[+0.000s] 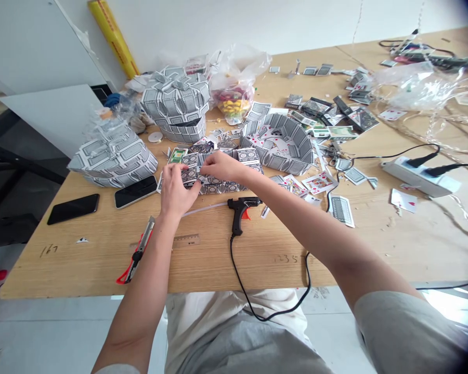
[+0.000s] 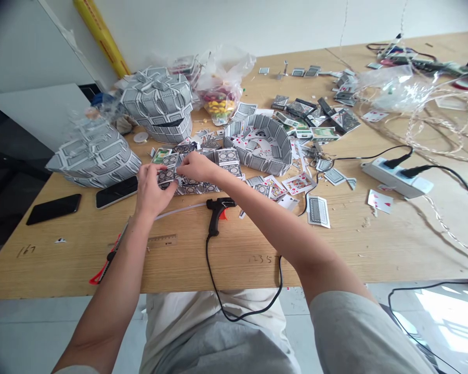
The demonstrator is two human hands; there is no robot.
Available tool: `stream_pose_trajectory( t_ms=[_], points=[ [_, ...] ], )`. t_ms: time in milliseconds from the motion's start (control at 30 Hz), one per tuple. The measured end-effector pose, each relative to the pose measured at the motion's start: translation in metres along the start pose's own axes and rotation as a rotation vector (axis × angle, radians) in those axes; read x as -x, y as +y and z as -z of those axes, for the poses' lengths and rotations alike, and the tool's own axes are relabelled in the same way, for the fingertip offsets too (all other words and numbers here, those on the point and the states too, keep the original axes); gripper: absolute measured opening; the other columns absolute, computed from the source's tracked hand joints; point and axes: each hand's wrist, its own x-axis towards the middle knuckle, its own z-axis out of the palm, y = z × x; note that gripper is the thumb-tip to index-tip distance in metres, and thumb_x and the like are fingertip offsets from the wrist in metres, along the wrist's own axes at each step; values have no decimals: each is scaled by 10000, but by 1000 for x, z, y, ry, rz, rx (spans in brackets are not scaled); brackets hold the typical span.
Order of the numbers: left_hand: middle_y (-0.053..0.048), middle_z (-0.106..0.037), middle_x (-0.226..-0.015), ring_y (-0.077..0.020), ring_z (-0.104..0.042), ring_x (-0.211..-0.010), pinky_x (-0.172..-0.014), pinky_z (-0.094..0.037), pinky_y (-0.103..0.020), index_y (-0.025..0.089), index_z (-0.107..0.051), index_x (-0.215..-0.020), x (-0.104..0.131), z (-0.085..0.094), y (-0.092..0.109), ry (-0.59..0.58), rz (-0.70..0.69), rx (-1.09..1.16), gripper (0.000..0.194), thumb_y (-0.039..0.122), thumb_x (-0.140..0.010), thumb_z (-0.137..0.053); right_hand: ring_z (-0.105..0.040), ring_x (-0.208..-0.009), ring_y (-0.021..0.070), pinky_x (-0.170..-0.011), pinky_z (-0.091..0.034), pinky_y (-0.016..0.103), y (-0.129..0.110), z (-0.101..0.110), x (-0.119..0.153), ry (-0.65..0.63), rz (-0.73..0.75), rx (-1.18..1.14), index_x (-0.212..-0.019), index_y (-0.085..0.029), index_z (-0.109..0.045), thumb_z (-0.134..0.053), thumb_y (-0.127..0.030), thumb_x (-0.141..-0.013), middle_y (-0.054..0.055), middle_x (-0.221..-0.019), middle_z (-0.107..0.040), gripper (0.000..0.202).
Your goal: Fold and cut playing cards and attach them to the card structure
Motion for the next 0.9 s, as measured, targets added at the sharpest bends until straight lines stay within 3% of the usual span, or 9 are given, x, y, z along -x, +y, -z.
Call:
stream_pose_trajectory(
  t_ms=[133,300,500,900],
  points=[
    [-157,-586,-1289,-422,-586,-1329,-1189,-461,-573,235,-612,-1143,0,0,2,2,10,-11,417,173,-787,-821,-379,-676,139,-629,-298,315,-5,0,1,5,-32,41,-579,-223,-475,-624,-244,-828,-44,-620,-378,291],
    [-153,-609,-1282,-434,-590,-1330,-1210,-456,-573,243,-626,-1110,1,-1,4,26,42,55,447,181,-736,-862,-399,-687,154,-666,-335,334,-10,0,0,41,-62,111,-577,-216,-508,-637,-249,-838,-16,-638,-429,293],
    [-178,-603,-1307,-442,-603,-1318,-1184,-464,-592,221,-604,-1167,2,-4,3,6,19,-25,425,182,-801,-815,-429,-671,161,-658,-337,340,-12,-1,-2,82,-71,169,-559,-214,-523,-675,-255,-851,2,-611,-462,331],
    [-157,-604,-1275,-421,-607,-1313,-1189,-470,-584,222,-606,-1168,3,-5,4,36,14,4,431,165,-786,-797,-507,-713,151,-658,-376,284,-6,-11,-4,31,55,183,-701,-169,-652,-627,-226,-921,11,-696,-607,229]
  ],
)
